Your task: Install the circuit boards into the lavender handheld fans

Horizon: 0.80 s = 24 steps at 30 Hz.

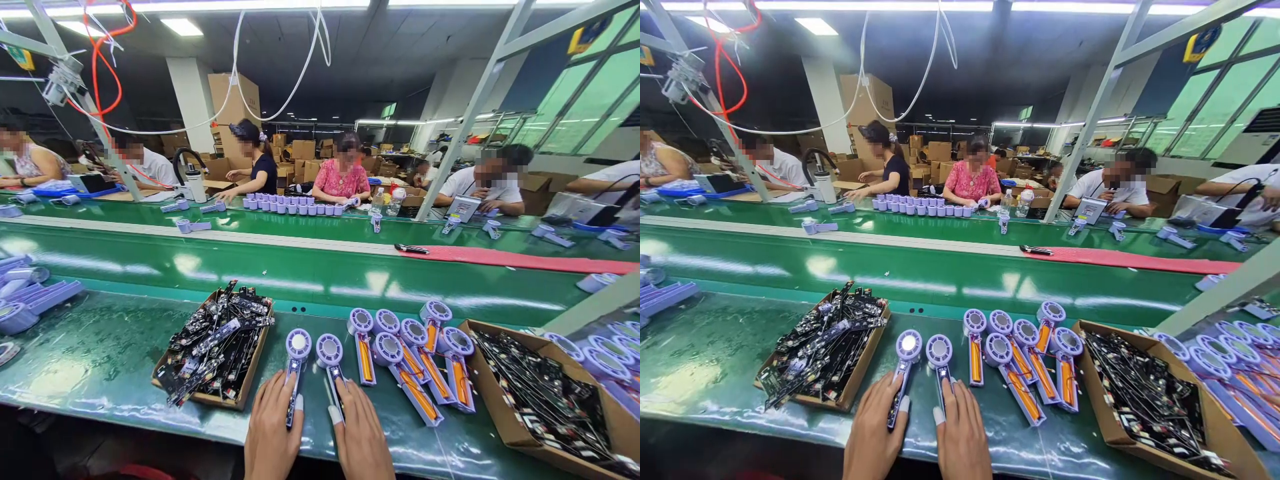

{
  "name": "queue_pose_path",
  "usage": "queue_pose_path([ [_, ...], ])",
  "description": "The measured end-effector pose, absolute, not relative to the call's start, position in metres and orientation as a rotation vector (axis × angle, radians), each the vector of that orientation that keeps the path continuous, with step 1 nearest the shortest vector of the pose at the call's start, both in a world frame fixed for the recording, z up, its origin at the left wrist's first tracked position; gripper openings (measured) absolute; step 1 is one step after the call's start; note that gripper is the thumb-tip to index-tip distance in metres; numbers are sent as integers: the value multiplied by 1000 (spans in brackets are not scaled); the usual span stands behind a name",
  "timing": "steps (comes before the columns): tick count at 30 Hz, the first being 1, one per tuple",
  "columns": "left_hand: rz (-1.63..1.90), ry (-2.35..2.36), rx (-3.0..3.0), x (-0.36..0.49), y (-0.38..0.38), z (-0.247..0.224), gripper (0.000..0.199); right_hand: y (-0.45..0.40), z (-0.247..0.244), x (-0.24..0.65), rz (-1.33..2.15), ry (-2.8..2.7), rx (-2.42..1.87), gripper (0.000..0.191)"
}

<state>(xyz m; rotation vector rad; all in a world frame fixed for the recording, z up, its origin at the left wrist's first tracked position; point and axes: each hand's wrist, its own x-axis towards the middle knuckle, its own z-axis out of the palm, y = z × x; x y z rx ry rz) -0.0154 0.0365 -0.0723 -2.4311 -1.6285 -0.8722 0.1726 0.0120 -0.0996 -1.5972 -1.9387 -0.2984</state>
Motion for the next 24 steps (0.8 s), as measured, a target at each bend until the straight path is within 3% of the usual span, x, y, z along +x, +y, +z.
queue_pose_path([
  [7,-1102,-1698,-2592,-17,40,-80,44,15,-95,157,-277,-2002,-1651,63],
  [11,-1480,-1818,-2728,-18,44,-90,47,29,-96,139,-257,-1953,-1752,55],
  [16,-2059,-2090,-2374,-17,37,-98,58,52,-70,117,-140,-1961,-2008,38],
  [24,-2099,-2089,-2198,-16,36,-97,56,164,-18,124,80,-1905,-2188,30],
])
